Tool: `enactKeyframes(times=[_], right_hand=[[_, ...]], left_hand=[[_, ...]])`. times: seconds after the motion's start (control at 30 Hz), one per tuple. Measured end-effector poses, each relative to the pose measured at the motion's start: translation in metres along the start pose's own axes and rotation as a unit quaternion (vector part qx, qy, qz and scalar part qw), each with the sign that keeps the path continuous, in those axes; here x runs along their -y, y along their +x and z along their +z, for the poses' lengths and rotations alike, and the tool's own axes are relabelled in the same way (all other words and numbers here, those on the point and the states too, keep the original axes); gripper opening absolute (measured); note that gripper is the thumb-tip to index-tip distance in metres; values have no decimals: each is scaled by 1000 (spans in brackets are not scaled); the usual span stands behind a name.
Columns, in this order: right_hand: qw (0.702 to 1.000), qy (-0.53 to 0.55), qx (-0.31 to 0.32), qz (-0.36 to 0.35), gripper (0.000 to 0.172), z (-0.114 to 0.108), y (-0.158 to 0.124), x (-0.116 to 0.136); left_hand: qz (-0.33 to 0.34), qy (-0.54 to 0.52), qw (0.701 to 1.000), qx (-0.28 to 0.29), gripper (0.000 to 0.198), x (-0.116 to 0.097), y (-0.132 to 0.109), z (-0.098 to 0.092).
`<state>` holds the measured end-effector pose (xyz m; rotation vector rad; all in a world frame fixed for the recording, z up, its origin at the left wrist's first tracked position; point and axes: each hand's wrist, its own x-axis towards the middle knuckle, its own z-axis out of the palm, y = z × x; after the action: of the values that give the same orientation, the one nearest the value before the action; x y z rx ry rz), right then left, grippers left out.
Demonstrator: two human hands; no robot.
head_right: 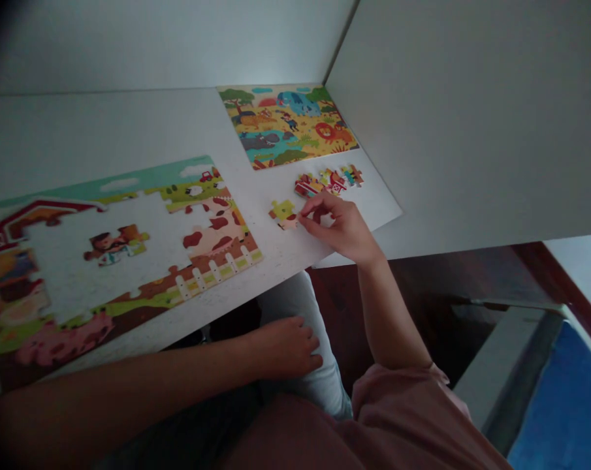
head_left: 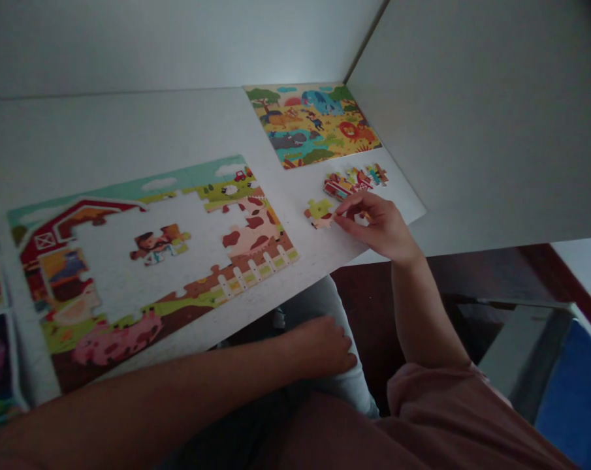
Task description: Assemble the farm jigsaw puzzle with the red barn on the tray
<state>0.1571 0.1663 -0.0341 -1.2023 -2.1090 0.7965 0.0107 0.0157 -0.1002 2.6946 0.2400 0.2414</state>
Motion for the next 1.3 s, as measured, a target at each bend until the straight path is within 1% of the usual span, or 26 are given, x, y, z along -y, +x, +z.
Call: enactKeyframes(times=[0.07,0.17,0.23,0.3,0.37,0.43,0.5,0.57,0.63,0.77,0.93,1.13,1.3], right_hand=[[999,3,2,-34,12,6,12,9],[995,20,28,-91,11,19,45,33],[987,47,56,-140,10,32,74,51],[976,81,106,-173,13,49,102,65],[968,115,152,-166,14,68,124,72],[964,145,175,-136,14,85,135,72],[960,173,188,-115,12,97,137,65],[954,193,202,-104,12,102,134,58],[953,201,208,-91,13,101,130,54],[961,183,199,-66,13,97,129,52],[958,188,198,-88,13,98,132,50],[957,182,213,-80,15,97,131,47],[942,201,241,-120,17,102,128,50]], left_hand=[[5,3,1000,-7,6,0,-1,2],[8,2,1000,-20,7,0,-2,6],[5,2,1000,-24,9,0,-1,8],[7,6,1000,-24,12,0,0,11],[17,8,1000,-24,14,0,1,15],[26,11,999,-26,15,0,2,19],[24,19,999,-37,15,-1,3,23],[17,26,998,-48,15,-2,3,26],[15,23,998,-53,16,-2,3,26],[24,7,998,-61,17,-2,2,24],[13,19,998,-64,18,-2,2,23],[17,0,999,-46,17,-2,1,21],[7,-6,1000,-23,14,-4,2,20]])
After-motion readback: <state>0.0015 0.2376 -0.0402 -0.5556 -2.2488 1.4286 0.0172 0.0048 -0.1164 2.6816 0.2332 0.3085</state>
